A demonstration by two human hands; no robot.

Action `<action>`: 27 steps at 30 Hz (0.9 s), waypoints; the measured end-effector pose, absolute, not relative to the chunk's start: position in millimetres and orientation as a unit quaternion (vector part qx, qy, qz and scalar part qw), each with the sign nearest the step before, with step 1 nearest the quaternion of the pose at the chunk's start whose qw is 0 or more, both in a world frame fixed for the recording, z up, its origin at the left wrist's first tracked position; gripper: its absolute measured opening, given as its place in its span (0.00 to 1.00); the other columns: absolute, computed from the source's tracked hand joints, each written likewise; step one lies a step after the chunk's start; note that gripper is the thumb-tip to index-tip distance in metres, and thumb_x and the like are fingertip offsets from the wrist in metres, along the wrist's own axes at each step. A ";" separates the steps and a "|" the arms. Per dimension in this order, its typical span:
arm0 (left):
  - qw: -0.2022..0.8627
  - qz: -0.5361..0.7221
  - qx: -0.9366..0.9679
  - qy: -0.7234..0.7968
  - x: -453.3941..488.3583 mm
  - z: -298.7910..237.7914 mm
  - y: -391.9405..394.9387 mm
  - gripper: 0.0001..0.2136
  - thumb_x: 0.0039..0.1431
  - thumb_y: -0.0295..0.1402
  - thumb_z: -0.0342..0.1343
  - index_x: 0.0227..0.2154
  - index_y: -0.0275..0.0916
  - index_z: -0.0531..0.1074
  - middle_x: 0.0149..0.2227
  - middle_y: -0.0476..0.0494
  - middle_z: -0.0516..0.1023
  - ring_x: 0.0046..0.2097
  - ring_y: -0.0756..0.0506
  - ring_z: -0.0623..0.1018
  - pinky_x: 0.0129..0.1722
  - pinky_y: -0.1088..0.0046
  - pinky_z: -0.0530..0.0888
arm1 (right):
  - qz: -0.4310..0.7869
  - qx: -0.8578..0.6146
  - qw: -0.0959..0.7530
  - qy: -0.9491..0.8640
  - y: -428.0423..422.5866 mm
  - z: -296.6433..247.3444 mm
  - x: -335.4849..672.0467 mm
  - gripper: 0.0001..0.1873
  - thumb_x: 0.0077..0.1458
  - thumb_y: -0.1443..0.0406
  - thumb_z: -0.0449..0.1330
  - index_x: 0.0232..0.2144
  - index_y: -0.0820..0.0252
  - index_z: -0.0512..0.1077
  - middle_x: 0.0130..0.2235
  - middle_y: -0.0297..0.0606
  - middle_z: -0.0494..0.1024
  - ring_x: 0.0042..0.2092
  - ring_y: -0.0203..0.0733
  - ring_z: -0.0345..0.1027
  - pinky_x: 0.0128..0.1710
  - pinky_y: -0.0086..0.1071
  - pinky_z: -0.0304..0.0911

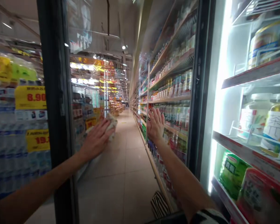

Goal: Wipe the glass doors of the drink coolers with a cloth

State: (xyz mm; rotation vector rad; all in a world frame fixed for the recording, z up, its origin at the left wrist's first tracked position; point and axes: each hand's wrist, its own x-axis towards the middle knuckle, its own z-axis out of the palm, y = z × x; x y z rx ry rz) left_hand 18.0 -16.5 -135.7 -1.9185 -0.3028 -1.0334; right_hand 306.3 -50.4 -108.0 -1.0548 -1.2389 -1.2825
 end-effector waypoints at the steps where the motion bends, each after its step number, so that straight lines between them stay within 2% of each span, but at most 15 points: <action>1: 0.465 -0.383 -0.794 -0.080 21.2 -140.9 -16.9 0.18 0.57 0.24 0.46 0.52 0.38 0.64 0.60 0.37 0.60 0.65 0.43 0.47 0.61 0.61 0.55 | -0.534 -0.435 0.511 -0.514 -50.2 -108.0 306.4 0.22 0.58 0.64 0.44 0.54 0.60 0.63 0.58 0.44 0.64 0.64 0.42 0.47 0.61 0.44 0.43; 3: 0.479 -0.297 -0.826 0.008 26.7 -151.3 -17.1 0.18 0.58 0.25 0.45 0.52 0.40 0.63 0.61 0.42 0.59 0.65 0.45 0.49 0.62 0.65 0.53 | -0.536 -0.430 0.511 -0.516 -50.0 -107.9 306.2 0.22 0.58 0.65 0.44 0.54 0.60 0.62 0.58 0.44 0.64 0.64 0.42 0.47 0.61 0.44 0.44; 5: 0.480 -0.273 -0.833 0.020 29.0 -151.4 -15.3 0.18 0.59 0.26 0.45 0.53 0.41 0.63 0.61 0.43 0.59 0.65 0.46 0.50 0.62 0.66 0.52 | -0.539 -0.424 0.513 -0.516 -50.0 -107.8 305.8 0.22 0.58 0.65 0.44 0.55 0.59 0.62 0.58 0.44 0.64 0.63 0.42 0.48 0.61 0.44 0.44; 11: 0.436 -0.467 -0.748 -0.180 14.6 -123.2 -11.6 0.20 0.57 0.25 0.47 0.53 0.36 0.61 0.61 0.34 0.58 0.65 0.41 0.48 0.60 0.58 0.55 | -0.543 -0.418 0.520 -0.509 -50.0 -107.4 304.9 0.22 0.58 0.65 0.45 0.55 0.57 0.62 0.57 0.43 0.65 0.63 0.43 0.49 0.61 0.44 0.45; 16: 0.463 -0.395 -0.788 -0.094 -4.7 -150.6 -13.3 0.21 0.57 0.22 0.44 0.54 0.42 0.62 0.59 0.43 0.64 0.64 0.46 0.52 0.61 0.64 0.54 | -0.548 -0.412 0.513 -0.516 -50.3 -107.6 305.9 0.22 0.58 0.66 0.46 0.55 0.58 0.62 0.58 0.43 0.65 0.63 0.43 0.49 0.61 0.44 0.45; 22: 0.425 -0.458 -0.746 -0.228 -24.8 -139.9 -14.8 0.22 0.58 0.24 0.45 0.57 0.39 0.58 0.63 0.36 0.54 0.66 0.41 0.46 0.60 0.57 0.56 | -0.554 -0.405 0.516 -0.512 -49.1 -108.8 307.6 0.22 0.58 0.65 0.47 0.54 0.58 0.62 0.58 0.44 0.65 0.63 0.45 0.50 0.60 0.46 0.46; 27: 0.485 -0.299 -0.820 -0.057 -28.0 -176.4 -18.9 0.23 0.58 0.24 0.44 0.56 0.43 0.59 0.64 0.45 0.53 0.65 0.46 0.49 0.62 0.65 0.51 | -0.555 -0.405 0.513 -0.515 -49.7 -108.6 307.3 0.22 0.58 0.65 0.46 0.54 0.59 0.62 0.57 0.45 0.65 0.63 0.45 0.50 0.60 0.46 0.46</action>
